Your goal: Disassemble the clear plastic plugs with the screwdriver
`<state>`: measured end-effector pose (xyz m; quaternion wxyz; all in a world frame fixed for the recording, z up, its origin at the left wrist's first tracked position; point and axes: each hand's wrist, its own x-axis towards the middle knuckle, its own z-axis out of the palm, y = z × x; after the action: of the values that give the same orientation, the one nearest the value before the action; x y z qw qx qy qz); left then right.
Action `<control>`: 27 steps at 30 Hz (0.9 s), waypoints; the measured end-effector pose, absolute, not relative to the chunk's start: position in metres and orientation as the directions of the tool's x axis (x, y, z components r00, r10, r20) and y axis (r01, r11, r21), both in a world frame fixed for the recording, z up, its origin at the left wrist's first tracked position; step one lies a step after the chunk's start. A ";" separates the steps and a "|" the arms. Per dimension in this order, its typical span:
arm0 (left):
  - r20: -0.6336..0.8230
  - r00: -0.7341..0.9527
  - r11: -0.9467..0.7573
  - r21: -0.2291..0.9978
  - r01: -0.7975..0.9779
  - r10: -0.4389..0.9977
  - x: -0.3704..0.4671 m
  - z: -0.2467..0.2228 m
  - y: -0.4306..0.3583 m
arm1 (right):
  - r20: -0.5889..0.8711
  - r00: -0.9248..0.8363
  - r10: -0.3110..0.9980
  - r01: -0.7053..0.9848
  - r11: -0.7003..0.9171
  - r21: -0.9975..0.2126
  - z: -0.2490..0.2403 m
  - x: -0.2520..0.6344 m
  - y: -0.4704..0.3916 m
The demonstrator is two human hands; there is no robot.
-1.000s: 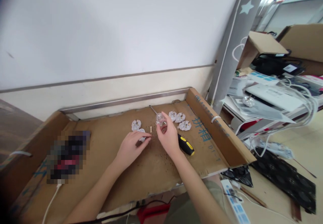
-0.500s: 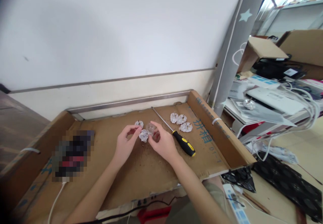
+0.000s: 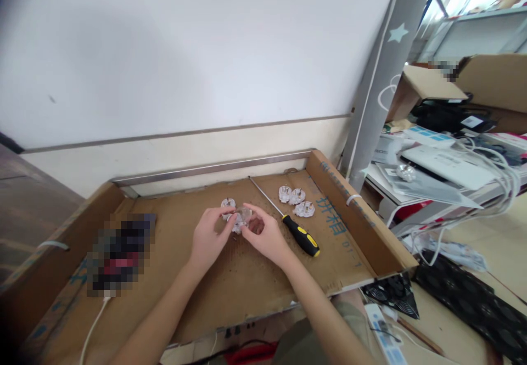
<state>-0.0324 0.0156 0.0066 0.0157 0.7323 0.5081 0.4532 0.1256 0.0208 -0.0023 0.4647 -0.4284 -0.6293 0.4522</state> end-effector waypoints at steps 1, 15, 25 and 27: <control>0.653 0.090 -0.491 0.463 0.738 0.752 -0.032 0.007 0.016 | 0.195 -0.208 0.958 0.116 0.223 -0.968 -0.002 0.126 0.021; 0.676 0.167 -0.544 0.394 0.741 0.718 -0.034 0.008 0.016 | 0.132 -0.268 0.954 0.027 0.144 -0.989 -0.004 0.126 0.022; 0.661 0.191 -0.538 0.372 0.756 0.726 -0.032 0.008 0.015 | 0.047 -0.237 0.970 -0.140 0.014 -0.990 -0.001 0.128 0.026; 0.657 0.182 -0.527 0.376 0.762 0.731 -0.033 0.008 0.016 | 0.022 -0.191 0.981 -0.181 -0.013 -0.983 -0.001 0.131 0.028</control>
<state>-0.0326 0.0157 0.0082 -0.0185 0.7684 0.4859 0.4161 0.1306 0.0284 -0.0005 0.4941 -0.4005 -0.4995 0.5882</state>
